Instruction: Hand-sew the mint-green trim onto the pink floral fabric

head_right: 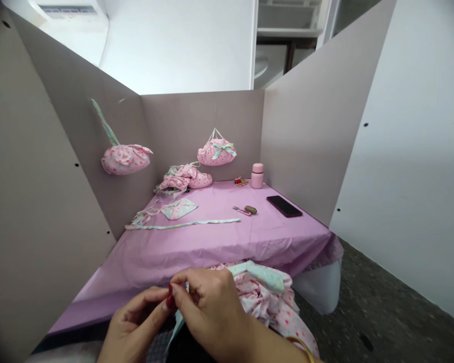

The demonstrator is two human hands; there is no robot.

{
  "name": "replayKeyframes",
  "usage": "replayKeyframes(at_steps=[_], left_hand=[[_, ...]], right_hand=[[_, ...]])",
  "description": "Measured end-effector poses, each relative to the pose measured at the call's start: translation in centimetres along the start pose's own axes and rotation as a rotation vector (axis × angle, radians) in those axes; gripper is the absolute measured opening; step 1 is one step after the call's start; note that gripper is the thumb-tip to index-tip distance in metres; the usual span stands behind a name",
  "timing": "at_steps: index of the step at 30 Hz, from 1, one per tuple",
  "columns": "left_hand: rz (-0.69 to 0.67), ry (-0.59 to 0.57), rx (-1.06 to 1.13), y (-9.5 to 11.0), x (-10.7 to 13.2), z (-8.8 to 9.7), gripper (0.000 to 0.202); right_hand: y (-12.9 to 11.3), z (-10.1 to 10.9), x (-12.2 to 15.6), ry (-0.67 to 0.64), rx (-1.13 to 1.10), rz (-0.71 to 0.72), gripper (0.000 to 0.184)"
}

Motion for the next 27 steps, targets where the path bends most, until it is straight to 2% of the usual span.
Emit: replayKeyframes(at_steps=[12,27], left_hand=[[0.011,-0.03,0.028,-0.27,-0.05,-0.08,0.005],[0.009,-0.01,0.021,-0.33,-0.03,0.13,0.008]], right_hand=[[0.09,-0.07,-0.11,-0.024,-0.039,-0.022,0.013],[0.1,-0.17,0.04,-0.028,-0.021,-0.017,0.015]])
Point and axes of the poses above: each hand's wrist, its own x-axis away from the middle knuckle, its own z-axis out of the back of the hand, y = z × x, the point moved 7 cm from there along -x, towards the middle knuckle, and after that the axes turned 5 degrees about x, right-handed, at the moved point
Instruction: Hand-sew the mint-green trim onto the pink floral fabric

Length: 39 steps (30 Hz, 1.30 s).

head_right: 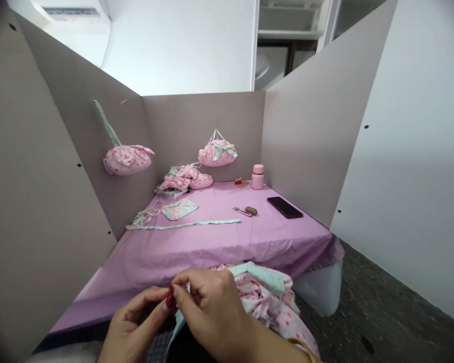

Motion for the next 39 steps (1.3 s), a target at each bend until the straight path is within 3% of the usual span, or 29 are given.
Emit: replayKeyframes(at_steps=[15,39], left_hand=[[0.015,0.037,0.042,0.0,0.19,0.12,0.01],[0.008,0.063,0.038,0.46,0.13,0.14,0.011]], right_hand=[[-0.93,0.44,0.02,0.092,0.054,0.127,0.014],[-0.83,-0.07,-0.02,0.037,0.068,0.073,0.016]])
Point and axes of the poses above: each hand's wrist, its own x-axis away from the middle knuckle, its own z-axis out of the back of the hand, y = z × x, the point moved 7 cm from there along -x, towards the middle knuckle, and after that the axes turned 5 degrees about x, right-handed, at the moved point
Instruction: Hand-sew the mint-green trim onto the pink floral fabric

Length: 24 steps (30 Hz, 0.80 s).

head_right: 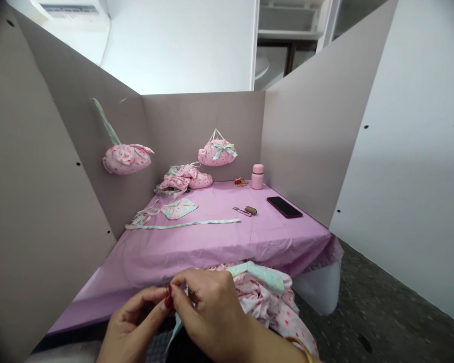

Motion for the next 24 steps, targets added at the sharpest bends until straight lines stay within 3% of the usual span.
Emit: replayKeyframes(at_steps=[24], left_hand=[[-0.021,-0.014,-0.036,0.07,0.13,0.09,0.008]], right_hand=[[0.33,-0.33,-0.05,-0.022,-0.023,-0.024,0.016]])
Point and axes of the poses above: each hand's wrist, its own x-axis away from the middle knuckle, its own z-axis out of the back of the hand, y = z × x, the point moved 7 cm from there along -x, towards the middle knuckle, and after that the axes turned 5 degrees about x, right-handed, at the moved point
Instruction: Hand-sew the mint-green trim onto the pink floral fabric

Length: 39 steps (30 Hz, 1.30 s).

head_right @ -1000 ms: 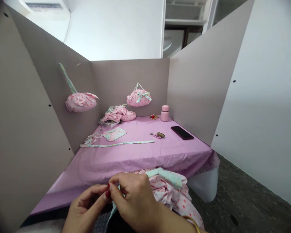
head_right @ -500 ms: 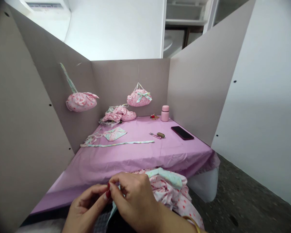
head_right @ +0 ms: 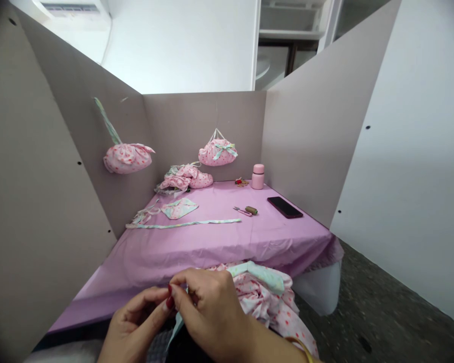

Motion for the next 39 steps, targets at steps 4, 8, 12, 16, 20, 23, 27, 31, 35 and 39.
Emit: replayKeyframes(at_steps=[4,8,12,16,20,23,27,31,35,39], left_hand=[[-0.002,-0.02,-0.003,-0.1,0.0,0.1,0.008],[-0.005,-0.027,-0.029,0.0,0.0,0.0,0.007],[-0.017,-0.021,-0.044,0.2,0.0,-0.1,0.009],[-0.029,-0.015,-0.054,0.3,0.1,-0.1,0.008],[-0.032,-0.031,-0.063,0.4,0.1,-0.1,0.007],[-0.018,-0.049,-0.061,0.4,0.1,-0.3,0.009],[-0.034,-0.063,-0.068,0.4,0.0,-0.4,0.01],[-0.056,-0.084,-0.119,0.5,0.0,-0.4,0.01],[-0.092,-0.136,-0.202,0.6,0.0,-0.7,0.008],[-0.108,-0.155,-0.246,0.6,0.1,-0.8,0.007]], right_hand=[[0.0,0.0,-0.1,-0.006,-0.009,-0.006,0.015],[0.1,0.0,0.0,-0.014,-0.006,-0.015,0.015],[0.2,-0.2,0.1,-0.023,-0.004,-0.026,0.015],[0.2,-0.3,0.1,-0.023,-0.036,-0.03,0.016],[0.4,-0.4,0.1,-0.034,-0.075,-0.069,0.016],[0.7,-0.6,0.1,-0.068,-0.127,-0.124,0.017],[1.2,-1.0,0.0,-0.088,-0.168,-0.198,0.016],[1.7,-1.6,0.2,-0.12,-0.217,-0.257,0.015],[2.4,-2.3,0.5,-0.165,-0.35,-0.368,0.011],[3.2,-2.9,0.4,-0.171,-0.571,-0.479,0.007]])
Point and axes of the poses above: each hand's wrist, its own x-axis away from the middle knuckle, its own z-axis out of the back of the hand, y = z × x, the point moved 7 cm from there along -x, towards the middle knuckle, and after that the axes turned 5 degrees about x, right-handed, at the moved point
